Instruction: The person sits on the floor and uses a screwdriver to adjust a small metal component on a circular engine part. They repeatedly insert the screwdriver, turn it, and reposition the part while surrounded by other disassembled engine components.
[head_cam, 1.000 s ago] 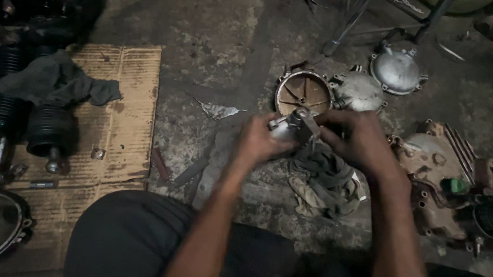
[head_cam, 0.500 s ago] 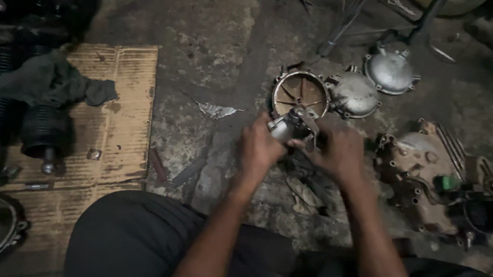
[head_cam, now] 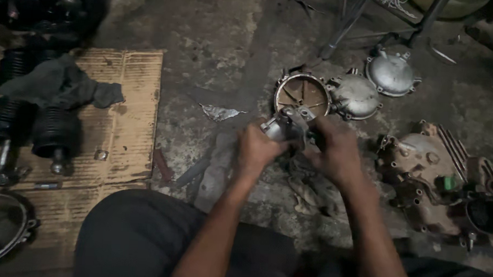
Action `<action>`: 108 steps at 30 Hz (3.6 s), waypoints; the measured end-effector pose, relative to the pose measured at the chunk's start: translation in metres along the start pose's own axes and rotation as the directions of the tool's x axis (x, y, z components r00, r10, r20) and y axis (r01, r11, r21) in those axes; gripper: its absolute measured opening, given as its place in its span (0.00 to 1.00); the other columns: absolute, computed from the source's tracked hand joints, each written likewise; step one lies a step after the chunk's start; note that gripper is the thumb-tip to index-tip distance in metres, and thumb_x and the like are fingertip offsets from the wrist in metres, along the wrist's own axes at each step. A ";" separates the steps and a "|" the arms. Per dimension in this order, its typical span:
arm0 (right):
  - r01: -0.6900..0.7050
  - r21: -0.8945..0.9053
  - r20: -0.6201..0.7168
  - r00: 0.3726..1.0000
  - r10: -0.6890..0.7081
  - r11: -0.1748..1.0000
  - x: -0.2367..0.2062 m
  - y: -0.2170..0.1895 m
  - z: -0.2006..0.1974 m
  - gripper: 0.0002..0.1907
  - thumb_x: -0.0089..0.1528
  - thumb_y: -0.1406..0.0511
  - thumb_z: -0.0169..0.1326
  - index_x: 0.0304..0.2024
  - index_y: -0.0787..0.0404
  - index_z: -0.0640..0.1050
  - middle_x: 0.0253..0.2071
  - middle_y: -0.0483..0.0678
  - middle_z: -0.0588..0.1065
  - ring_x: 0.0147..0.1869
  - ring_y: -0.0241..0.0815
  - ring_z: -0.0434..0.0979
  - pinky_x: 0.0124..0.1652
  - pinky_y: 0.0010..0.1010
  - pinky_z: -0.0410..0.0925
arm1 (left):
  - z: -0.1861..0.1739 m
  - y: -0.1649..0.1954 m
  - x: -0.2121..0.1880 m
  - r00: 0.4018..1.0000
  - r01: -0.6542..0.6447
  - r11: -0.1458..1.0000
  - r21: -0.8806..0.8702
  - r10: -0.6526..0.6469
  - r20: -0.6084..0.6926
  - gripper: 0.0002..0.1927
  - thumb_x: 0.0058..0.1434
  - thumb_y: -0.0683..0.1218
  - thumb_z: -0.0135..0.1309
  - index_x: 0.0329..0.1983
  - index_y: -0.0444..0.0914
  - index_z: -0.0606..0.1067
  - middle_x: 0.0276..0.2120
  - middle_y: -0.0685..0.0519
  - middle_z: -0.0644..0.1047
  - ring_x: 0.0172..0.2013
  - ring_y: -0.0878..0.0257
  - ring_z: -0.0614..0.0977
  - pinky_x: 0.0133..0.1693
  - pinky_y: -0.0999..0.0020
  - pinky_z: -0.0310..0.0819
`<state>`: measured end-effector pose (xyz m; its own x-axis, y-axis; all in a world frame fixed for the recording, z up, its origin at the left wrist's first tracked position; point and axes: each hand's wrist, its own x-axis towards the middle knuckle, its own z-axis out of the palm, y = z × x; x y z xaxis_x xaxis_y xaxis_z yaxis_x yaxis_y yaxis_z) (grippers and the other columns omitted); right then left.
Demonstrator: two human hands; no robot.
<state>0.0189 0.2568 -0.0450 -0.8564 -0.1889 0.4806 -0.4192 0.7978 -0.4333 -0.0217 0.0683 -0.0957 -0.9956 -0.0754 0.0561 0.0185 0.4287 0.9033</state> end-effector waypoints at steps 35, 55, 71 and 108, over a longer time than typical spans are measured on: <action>-0.497 0.768 0.249 0.813 0.527 0.404 -0.014 0.007 0.055 0.21 0.73 0.53 0.41 0.33 0.59 0.70 0.22 0.41 0.65 0.21 0.31 0.61 0.22 0.27 0.58 | 0.017 0.012 0.039 0.994 0.112 0.977 0.179 -0.108 -0.034 0.30 0.31 0.55 0.79 0.26 0.28 0.80 0.28 0.35 0.82 0.30 0.51 0.86 0.32 0.56 0.79; -0.169 0.041 -0.209 0.962 0.174 0.985 -0.002 0.002 0.087 0.13 0.73 0.61 0.43 0.43 0.65 0.72 0.32 0.67 0.73 0.36 0.71 0.74 0.35 0.56 0.65 | 0.021 -0.024 0.076 0.965 0.236 0.902 0.362 -0.261 0.023 0.43 0.27 0.65 0.77 0.34 0.26 0.80 0.40 0.34 0.81 0.42 0.47 0.86 0.45 0.58 0.80; -0.302 0.155 -0.045 0.949 0.312 0.941 -0.017 -0.016 0.074 0.12 0.72 0.64 0.46 0.51 0.68 0.71 0.36 0.69 0.74 0.41 0.72 0.74 0.38 0.55 0.65 | 0.028 -0.028 0.048 0.994 0.014 0.998 0.055 -0.008 -0.113 0.23 0.36 0.51 0.72 0.26 0.28 0.80 0.27 0.35 0.83 0.34 0.50 0.88 0.34 0.55 0.79; 0.052 -0.143 -0.027 0.998 -0.056 0.988 0.026 0.015 0.012 0.27 0.48 0.71 0.61 0.52 0.52 0.83 0.42 0.48 0.73 0.51 0.52 0.70 0.48 0.46 0.59 | -0.014 0.028 0.006 0.889 -0.454 0.885 0.099 0.443 0.117 0.43 0.50 0.42 0.67 0.68 0.59 0.64 0.64 0.52 0.69 0.49 0.41 0.82 0.43 0.50 0.79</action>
<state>-0.0131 0.2572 -0.0478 -0.8230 -0.2180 0.5246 -0.4156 0.8606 -0.2944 -0.0256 0.0674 -0.0646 -0.8877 0.2278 0.4002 0.4592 0.5033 0.7320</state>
